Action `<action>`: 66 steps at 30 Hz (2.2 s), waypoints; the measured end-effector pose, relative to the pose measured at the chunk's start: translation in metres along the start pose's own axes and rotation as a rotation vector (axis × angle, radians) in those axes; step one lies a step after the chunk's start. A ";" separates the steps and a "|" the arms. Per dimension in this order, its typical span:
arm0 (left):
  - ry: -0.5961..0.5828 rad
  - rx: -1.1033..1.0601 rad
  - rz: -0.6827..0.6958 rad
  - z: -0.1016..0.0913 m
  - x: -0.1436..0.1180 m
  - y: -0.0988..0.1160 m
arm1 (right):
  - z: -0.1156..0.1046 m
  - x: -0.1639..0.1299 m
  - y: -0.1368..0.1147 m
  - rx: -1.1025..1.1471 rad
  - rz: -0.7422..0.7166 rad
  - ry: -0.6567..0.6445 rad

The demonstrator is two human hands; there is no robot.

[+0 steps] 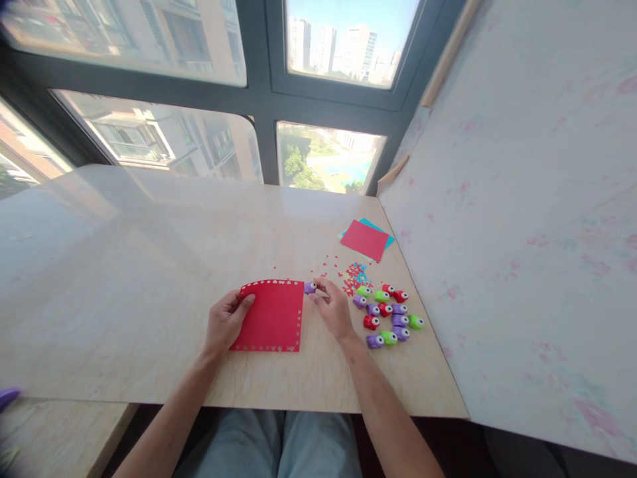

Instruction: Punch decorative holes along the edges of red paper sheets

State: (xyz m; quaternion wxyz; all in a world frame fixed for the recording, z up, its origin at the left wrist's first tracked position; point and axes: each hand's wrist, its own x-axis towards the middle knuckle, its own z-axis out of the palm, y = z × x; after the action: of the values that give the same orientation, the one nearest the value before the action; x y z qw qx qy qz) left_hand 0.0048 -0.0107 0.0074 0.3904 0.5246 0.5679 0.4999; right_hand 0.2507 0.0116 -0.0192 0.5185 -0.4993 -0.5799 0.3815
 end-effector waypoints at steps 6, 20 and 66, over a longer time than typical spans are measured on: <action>0.003 -0.004 0.002 0.000 -0.001 0.001 | 0.000 -0.001 -0.002 0.013 -0.060 -0.041; 0.009 0.064 0.037 0.000 0.000 -0.004 | -0.002 -0.002 -0.003 -0.009 -0.077 -0.019; -0.091 0.210 0.100 0.001 -0.002 -0.002 | 0.002 -0.005 -0.012 -0.378 -0.247 -0.145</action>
State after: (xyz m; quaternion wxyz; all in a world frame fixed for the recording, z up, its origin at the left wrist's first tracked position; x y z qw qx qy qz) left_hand 0.0056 -0.0123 0.0048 0.3332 0.6124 0.5720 0.4321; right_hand 0.2462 0.0048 -0.0091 0.4155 -0.4841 -0.7333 0.2349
